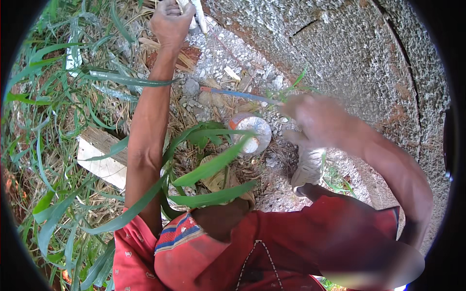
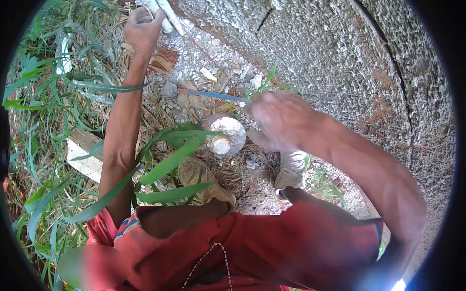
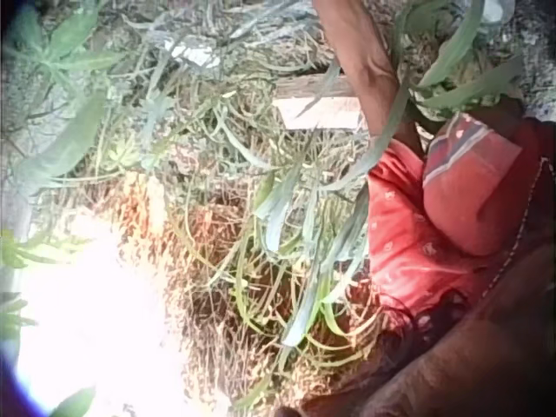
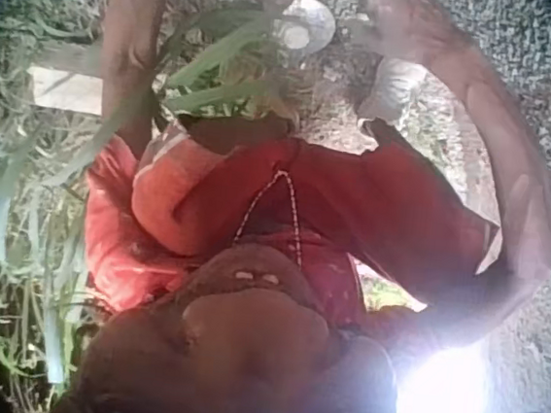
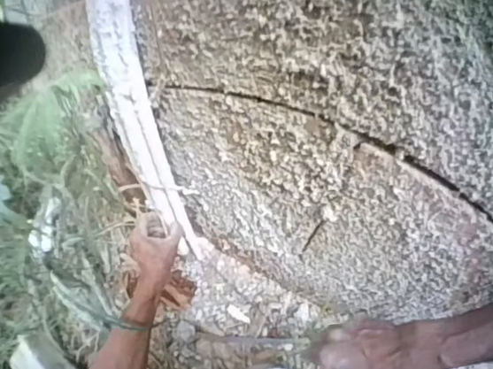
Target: Joining and gluing PVC pipes against an outdoor wall.
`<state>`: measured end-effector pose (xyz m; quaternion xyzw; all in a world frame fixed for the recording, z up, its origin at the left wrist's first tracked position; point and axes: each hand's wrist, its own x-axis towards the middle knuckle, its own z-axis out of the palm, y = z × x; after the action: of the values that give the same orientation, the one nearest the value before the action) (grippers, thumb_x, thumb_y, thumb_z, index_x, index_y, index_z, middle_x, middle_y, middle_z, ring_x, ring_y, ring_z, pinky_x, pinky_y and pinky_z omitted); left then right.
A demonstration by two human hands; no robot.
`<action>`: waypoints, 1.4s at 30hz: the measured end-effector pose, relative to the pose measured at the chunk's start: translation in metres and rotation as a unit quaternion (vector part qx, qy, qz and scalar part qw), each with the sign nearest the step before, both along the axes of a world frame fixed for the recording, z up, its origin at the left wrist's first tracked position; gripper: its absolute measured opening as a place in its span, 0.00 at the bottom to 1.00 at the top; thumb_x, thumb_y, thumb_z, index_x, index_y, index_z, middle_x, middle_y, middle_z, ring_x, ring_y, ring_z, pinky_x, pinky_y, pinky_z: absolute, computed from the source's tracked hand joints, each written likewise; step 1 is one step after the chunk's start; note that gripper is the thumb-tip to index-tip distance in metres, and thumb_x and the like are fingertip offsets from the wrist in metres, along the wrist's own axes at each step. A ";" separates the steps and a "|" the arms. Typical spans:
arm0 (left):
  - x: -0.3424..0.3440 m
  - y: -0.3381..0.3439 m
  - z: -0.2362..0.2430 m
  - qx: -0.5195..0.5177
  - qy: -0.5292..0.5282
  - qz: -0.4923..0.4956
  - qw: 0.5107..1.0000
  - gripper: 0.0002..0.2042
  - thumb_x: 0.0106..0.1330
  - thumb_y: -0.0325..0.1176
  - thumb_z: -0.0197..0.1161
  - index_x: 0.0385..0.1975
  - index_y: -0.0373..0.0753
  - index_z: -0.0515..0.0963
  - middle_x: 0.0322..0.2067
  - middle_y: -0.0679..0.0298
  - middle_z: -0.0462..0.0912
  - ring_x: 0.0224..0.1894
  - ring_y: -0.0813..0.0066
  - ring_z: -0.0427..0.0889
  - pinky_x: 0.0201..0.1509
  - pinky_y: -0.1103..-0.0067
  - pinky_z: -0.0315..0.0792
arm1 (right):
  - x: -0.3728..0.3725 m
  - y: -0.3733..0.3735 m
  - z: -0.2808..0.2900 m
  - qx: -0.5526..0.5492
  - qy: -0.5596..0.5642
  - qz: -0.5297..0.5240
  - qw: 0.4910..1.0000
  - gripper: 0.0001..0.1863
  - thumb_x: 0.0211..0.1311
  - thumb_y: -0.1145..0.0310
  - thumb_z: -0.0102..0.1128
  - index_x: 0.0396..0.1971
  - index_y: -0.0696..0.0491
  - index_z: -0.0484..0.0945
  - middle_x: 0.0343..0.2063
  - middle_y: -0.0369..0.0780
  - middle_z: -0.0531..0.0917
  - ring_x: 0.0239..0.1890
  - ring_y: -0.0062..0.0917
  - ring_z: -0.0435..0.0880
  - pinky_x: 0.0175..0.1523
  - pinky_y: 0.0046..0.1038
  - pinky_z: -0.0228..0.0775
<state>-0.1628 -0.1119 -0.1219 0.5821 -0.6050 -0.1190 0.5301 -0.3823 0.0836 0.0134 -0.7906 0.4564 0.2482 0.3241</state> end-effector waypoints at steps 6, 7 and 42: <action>0.005 -0.004 -0.005 -0.036 0.007 -0.016 0.999 0.20 0.40 0.37 0.71 0.31 0.31 0.75 0.21 0.62 0.79 0.24 0.79 0.77 0.30 0.84 0.72 | 0.049 -0.074 -0.092 -0.096 -0.184 -0.214 0.955 0.22 0.54 0.63 0.49 0.49 0.56 0.69 0.32 0.48 0.78 0.36 0.35 0.78 0.48 0.30 0.70; 0.002 0.000 0.001 0.005 0.031 -0.032 0.999 0.20 0.41 0.37 0.71 0.31 0.31 0.75 0.22 0.61 0.79 0.24 0.79 0.77 0.30 0.84 0.72 | 0.057 -0.084 -0.099 -0.102 -0.191 -0.208 0.954 0.22 0.54 0.63 0.49 0.49 0.56 0.69 0.32 0.48 0.78 0.36 0.35 0.78 0.48 0.30 0.70; -0.026 0.018 -0.113 0.031 0.100 0.067 0.992 0.20 0.46 0.36 0.65 0.35 0.34 0.65 0.26 0.60 0.71 0.29 0.64 0.71 0.36 0.71 0.65 | 0.120 -0.193 -0.156 -0.131 -0.318 -0.518 0.784 0.18 0.49 0.57 0.59 0.36 0.53 0.75 0.30 0.44 0.80 0.34 0.33 0.79 0.42 0.30 0.70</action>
<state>-0.1886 -0.0938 -0.2348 0.6225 -0.5046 -0.1594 0.5766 -0.2623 -0.1099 -0.1424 -0.5046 0.6962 -0.2842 0.4242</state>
